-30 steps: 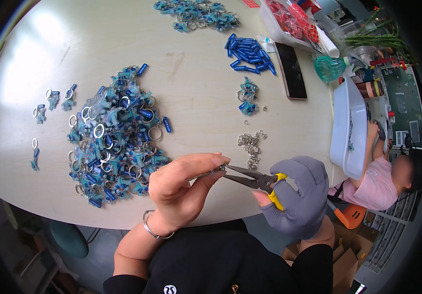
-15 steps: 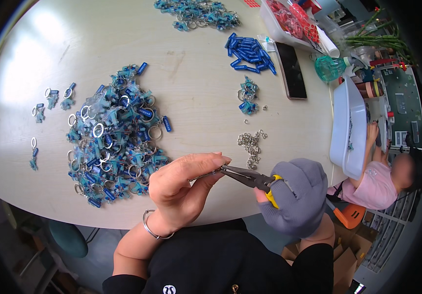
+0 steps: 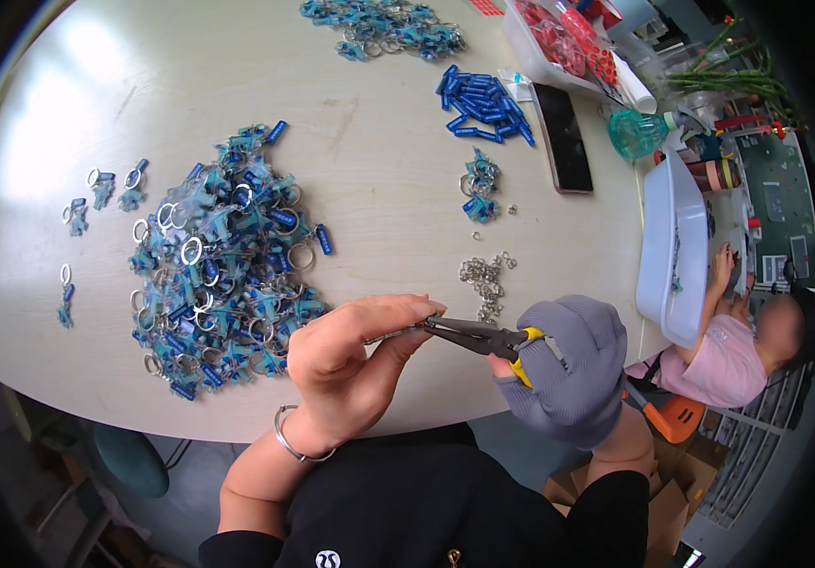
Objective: The person uses pliers to attach small metal rings to blue plastic charms and key rings. They pick up components from a pile on the table, open the rings with pliers, link the parts together, and place the finished keychains into a white tray.
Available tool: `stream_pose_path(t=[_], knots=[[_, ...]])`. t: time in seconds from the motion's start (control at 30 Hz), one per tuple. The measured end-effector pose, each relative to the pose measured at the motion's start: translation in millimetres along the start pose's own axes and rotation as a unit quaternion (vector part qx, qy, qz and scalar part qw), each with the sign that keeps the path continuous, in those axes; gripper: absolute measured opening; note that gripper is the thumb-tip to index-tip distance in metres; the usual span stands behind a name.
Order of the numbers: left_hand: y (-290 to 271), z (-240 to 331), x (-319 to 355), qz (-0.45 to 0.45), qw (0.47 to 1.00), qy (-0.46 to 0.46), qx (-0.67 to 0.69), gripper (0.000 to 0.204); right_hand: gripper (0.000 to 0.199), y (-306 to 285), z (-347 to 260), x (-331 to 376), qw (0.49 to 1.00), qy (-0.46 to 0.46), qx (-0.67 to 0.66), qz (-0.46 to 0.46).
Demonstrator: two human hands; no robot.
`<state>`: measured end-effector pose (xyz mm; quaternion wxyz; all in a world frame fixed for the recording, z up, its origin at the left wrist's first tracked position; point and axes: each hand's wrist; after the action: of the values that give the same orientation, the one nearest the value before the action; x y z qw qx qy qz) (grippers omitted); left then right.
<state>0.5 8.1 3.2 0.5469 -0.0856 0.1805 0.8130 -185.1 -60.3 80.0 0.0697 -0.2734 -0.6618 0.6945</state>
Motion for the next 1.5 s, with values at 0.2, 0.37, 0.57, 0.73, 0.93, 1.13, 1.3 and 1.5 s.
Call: stream_pose_path(t=[0.2, 0.37, 0.57, 0.73, 0.93, 1.13, 1.3, 1.5], knots=[[0, 0, 1, -0.006, 1.0, 0.015, -0.008, 0.021, 0.032, -2, -4, 1, 1.0, 0.006, -0.002, 0.0], [1, -1, 3, -0.012, 1.0, 0.012, -0.025, 0.018, 0.029, -5, 0, 3, 1.0, -0.008, -0.013, -0.011], [2, -3, -4, -0.015, 0.984, -0.175, 0.02, 0.014, 0.02, 30, 19, 8, 0.975, 0.078, -0.209, 0.02], [-12, -6, -29, 0.066, 0.957, -0.037, -0.28, 0.012, 0.011, 57, 54, 20, 0.736, 0.32, -0.587, 0.11], [-55, -7, -88, 0.056, 0.756, 0.062, -0.65, 0.011, 0.014, 90, 95, 35, 0.62, 0.379, -0.663, 0.182], [-63, -31, -92, -0.012, 0.619, 0.05, -0.784, 0.019, 0.011, 85, 101, 38, 0.653, 0.39, -0.607, 0.228], [17, -46, -91, -0.194, 0.832, 0.103, -0.51, 0.033, 0.01, 84, 101, 38, 0.672, 0.396, -0.59, 0.206], [66, -71, -101, -0.326, 0.795, 0.055, -0.508, 0.035, 0.007, 84, 101, 38, 0.699, 0.401, -0.567, 0.171]])
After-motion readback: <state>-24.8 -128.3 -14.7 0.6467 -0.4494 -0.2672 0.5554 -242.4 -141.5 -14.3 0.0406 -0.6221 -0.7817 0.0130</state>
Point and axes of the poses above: each hand's wrist, its own x-axis away from the middle knuckle, its own y-axis out of the palm, z = x × y, and after that the axes turned 1 degree about y, right-handed
